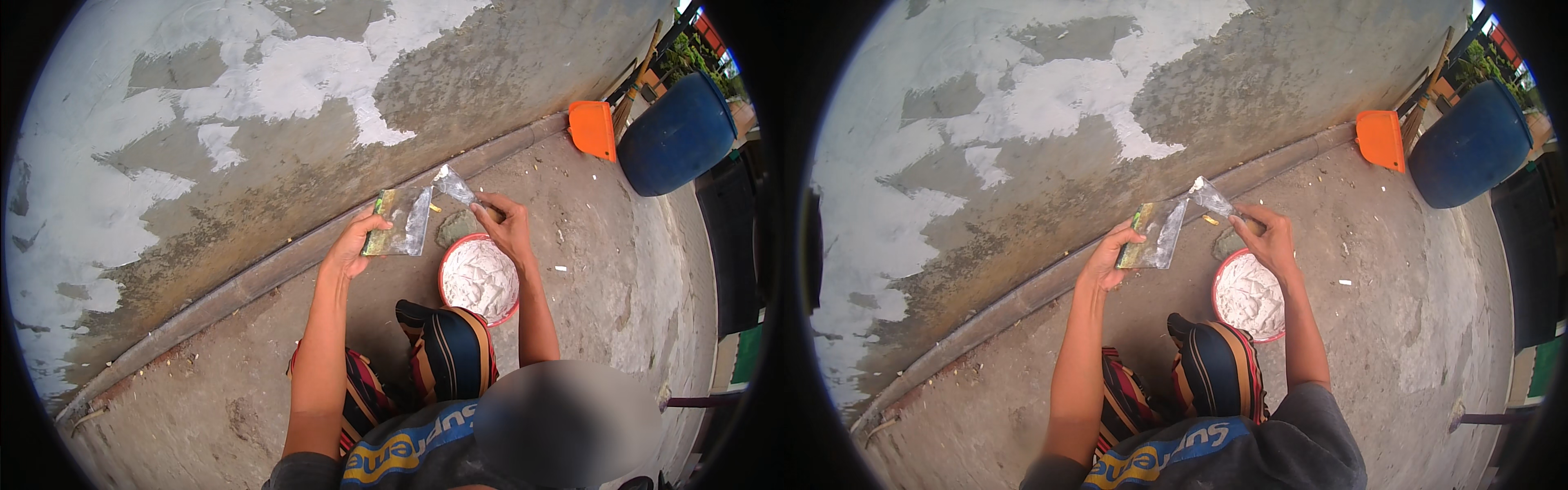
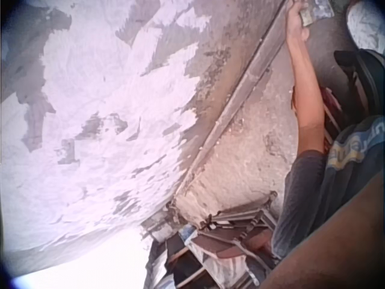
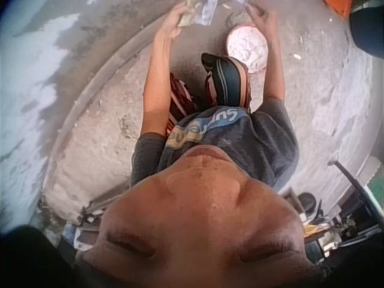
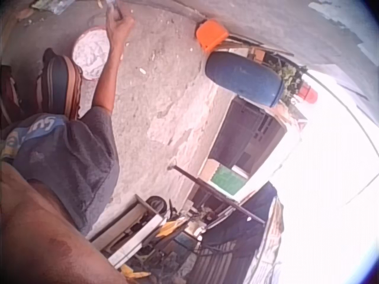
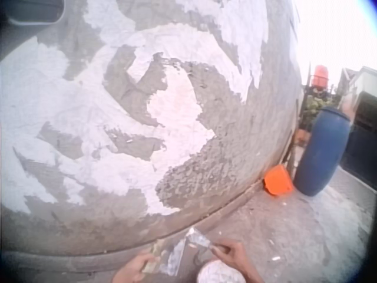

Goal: The person kneels on the ground and uses a trowel and putty knife to scoop white plaster from a red bucket and apply it to a concrete wall. They repeatedly spread and smooth the plaster across the surface.

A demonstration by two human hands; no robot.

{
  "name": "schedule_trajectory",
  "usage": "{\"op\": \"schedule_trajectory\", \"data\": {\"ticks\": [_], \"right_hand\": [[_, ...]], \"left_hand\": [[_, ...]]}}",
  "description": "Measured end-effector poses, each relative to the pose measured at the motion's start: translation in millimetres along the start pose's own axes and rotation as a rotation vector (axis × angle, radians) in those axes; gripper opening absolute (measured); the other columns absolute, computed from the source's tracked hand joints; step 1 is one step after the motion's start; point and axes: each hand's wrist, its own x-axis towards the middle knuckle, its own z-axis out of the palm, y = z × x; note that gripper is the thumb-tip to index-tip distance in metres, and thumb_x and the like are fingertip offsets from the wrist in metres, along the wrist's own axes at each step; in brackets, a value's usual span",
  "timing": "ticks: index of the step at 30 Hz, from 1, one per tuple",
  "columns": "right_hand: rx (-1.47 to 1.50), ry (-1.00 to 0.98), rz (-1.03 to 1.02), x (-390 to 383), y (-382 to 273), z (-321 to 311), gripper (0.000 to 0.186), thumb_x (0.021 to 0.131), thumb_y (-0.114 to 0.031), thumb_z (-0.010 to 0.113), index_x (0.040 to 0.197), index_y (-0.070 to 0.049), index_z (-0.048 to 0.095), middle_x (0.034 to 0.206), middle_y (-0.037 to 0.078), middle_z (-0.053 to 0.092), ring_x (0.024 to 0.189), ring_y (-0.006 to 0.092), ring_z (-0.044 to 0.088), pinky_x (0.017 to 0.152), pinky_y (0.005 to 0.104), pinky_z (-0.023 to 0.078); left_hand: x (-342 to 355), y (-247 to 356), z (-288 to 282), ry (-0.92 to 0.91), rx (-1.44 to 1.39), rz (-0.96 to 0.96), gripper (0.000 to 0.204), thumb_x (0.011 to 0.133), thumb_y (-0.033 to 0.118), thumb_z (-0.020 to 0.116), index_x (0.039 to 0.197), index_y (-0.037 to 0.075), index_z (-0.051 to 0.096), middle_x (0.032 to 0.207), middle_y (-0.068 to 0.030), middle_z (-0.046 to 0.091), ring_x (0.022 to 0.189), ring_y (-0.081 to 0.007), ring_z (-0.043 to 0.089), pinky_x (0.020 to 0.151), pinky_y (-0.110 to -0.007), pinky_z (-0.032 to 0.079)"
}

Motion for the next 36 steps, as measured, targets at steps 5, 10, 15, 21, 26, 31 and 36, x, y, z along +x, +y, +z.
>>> {"op": "schedule_trajectory", "data": {"ticks": [5, 10, 15, 21, 26, 31, 36], "right_hand": [[0.012, 0.018, -0.002, 0, -2, 0, 0.026, 0.081, -0.017, 0.074, 0.101, -0.001, 0.071, 0.087, 0.014, 0.071, 0.074, 0.0164, 0.065, 0.068, 0.0294, 0.050], [-0.001, 0.023, -0.028, 0, 0, 1, 0.026, 0.081, -0.017, 0.074, 0.101, -0.002, 0.071, 0.086, 0.013, 0.071, 0.071, 0.0154, 0.063, 0.066, 0.0293, 0.049], [-0.038, -0.016, 0.023, 0, -6, -2, 0.025, 0.081, -0.017, 0.073, 0.101, -0.002, 0.072, 0.086, 0.013, 0.071, 0.072, 0.0154, 0.064, 0.067, 0.0295, 0.050], [-0.021, -0.001, -0.038, -1, -7, -1, 0.024, 0.080, -0.016, 0.073, 0.101, -0.003, 0.072, 0.087, 0.013, 0.071, 0.070, 0.0182, 0.065, 0.065, 0.0308, 0.050], [-0.128, -0.011, -0.099, -2, -13, -8, 0.022, 0.078, -0.014, 0.074, 0.098, -0.005, 0.073, 0.082, 0.013, 0.069, 0.068, 0.0235, 0.066, 0.064, 0.0322, 0.050], [-0.142, 0.025, -0.144, -3, -15, -15, 0.021, 0.077, -0.015, 0.074, 0.096, -0.006, 0.073, 0.079, 0.012, 0.067, 0.063, 0.0234, 0.063, 0.061, 0.0320, 0.048], [-0.193, 0.019, -0.156, -2, -16, -15, 0.021, 0.078, -0.017, 0.074, 0.096, -0.007, 0.073, 0.074, 0.011, 0.065, 0.059, 0.0232, 0.060, 0.057, 0.0329, 0.047]], "left_hand": [[-6, 5, 7, 0.015, 0.025, -0.013, 0.072, 0.072, 0.022, 0.067, 0.140, 0.012, 0.043, 0.137, -0.0126, 0.041, 0.127, -0.0295, 0.037, 0.104, -0.064, 0.017], [-6, 6, 4, -0.041, 0.017, -0.014, 0.083, 0.070, 0.023, 0.068, 0.145, 0.011, 0.036, 0.146, -0.0177, 0.029, 0.136, -0.0335, 0.025, 0.106, -0.067, 0.011], [-14, 8, 13, 0.056, -0.028, 0.055, 0.045, 0.078, 0.016, 0.062, 0.122, 0.011, 0.053, 0.091, 0.0000, 0.057, 0.077, -0.0121, 0.055, 0.055, -0.032, 0.040], [-4, 4, 1, -0.046, 0.001, 0.043, 0.068, 0.075, 0.018, 0.063, 0.139, 0.006, 0.042, 0.126, -0.0104, 0.051, 0.119, -0.0254, 0.047, 0.103, -0.062, 0.023], [-6, 7, 4, -0.074, 0.028, 0.088, 0.061, 0.077, 0.012, 0.060, 0.135, 0.005, 0.045, 0.117, -0.0075, 0.055, 0.107, -0.0182, 0.054, 0.091, -0.040, 0.047], [9, -5, -7, -0.051, 0.145, 0.134, 0.062, 0.077, 0.009, 0.058, 0.136, 0.004, 0.043, 0.115, -0.0066, 0.054, 0.103, -0.0154, 0.055, 0.082, -0.030, 0.052], [6, -5, 0, -0.054, 0.122, 0.119, 0.056, 0.080, 0.013, 0.056, 0.135, 0.007, 0.046, 0.108, -0.0027, 0.054, 0.102, -0.0145, 0.047, 0.098, -0.032, 0.032]]}}
